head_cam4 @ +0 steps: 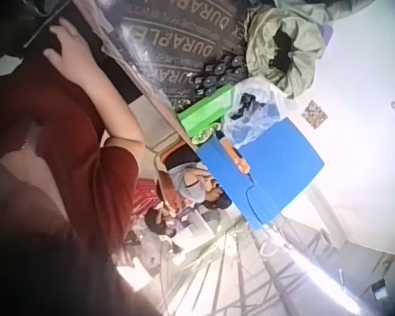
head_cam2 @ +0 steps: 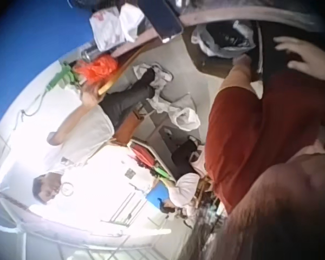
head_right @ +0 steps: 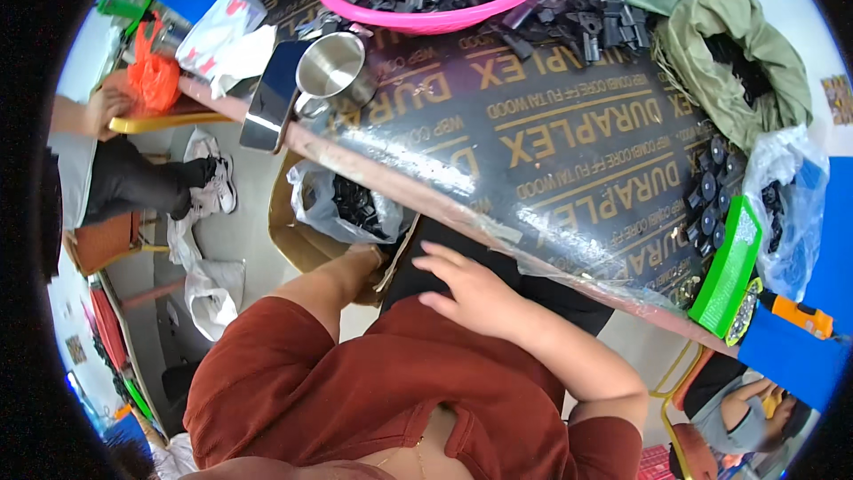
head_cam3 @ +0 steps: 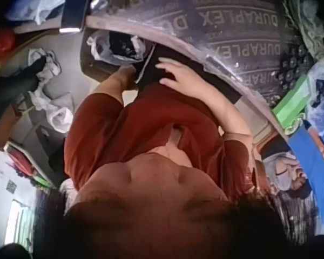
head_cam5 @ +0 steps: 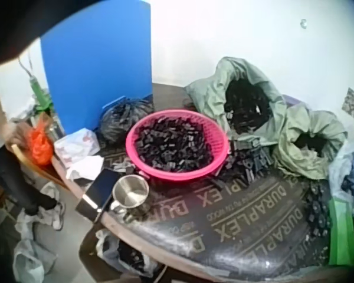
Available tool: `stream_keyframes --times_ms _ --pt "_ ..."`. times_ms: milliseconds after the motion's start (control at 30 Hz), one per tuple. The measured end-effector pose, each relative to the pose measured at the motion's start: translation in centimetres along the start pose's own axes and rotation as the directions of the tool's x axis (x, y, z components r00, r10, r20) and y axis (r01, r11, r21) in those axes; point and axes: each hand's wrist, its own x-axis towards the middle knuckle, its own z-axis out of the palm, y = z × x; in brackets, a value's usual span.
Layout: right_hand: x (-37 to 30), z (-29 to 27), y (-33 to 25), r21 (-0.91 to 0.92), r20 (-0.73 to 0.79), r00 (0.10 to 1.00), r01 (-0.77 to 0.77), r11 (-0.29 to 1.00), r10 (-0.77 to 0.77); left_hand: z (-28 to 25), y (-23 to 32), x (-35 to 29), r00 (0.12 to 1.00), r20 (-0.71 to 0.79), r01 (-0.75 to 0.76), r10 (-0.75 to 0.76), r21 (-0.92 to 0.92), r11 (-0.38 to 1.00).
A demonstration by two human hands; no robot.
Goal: Assembling small plastic toy or device components using an electric screwdriver.
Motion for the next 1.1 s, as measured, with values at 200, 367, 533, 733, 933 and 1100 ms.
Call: stream_keyframes --times_ms 200,367,533,733,933,1100 --pt "-4.3 -2.7 -1.3 0.202 0.005 0.985 -0.171 0.964 0.173 3.2 -1.1 0.4 0.994 -0.105 -0.031 0.017 -0.128 0.991" --pt "-3.5 -2.7 -0.9 0.244 -0.015 0.995 -0.097 0.965 0.104 6.4 -1.4 6.7 0.92 0.05 -0.385 0.389 0.312 0.869" --pt "-2.6 -2.5 -1.3 0.218 0.05 0.999 0.005 0.976 -0.016 6.6 -3.7 9.4 0.667 0.395 -0.658 0.632 0.71 0.25" --pt "-5.2 -4.7 -0.8 0.269 -0.069 0.995 -0.045 0.962 0.066 -3.5 -6.0 -1.3 0.712 0.17 -0.663 0.681 0.48 0.574" --pt "-7.3 -6.2 -0.8 0.441 -0.04 0.992 -0.09 0.893 0.12 -19.0 -11.3 -20.4 0.741 0.077 -0.636 0.667 -0.237 0.735" --pt "-7.4 -6.4 -1.3 0.427 -0.025 0.993 -0.094 0.9 0.115 -22.1 -10.2 -23.4 0.635 -0.565 -0.654 0.527 -0.029 0.756"
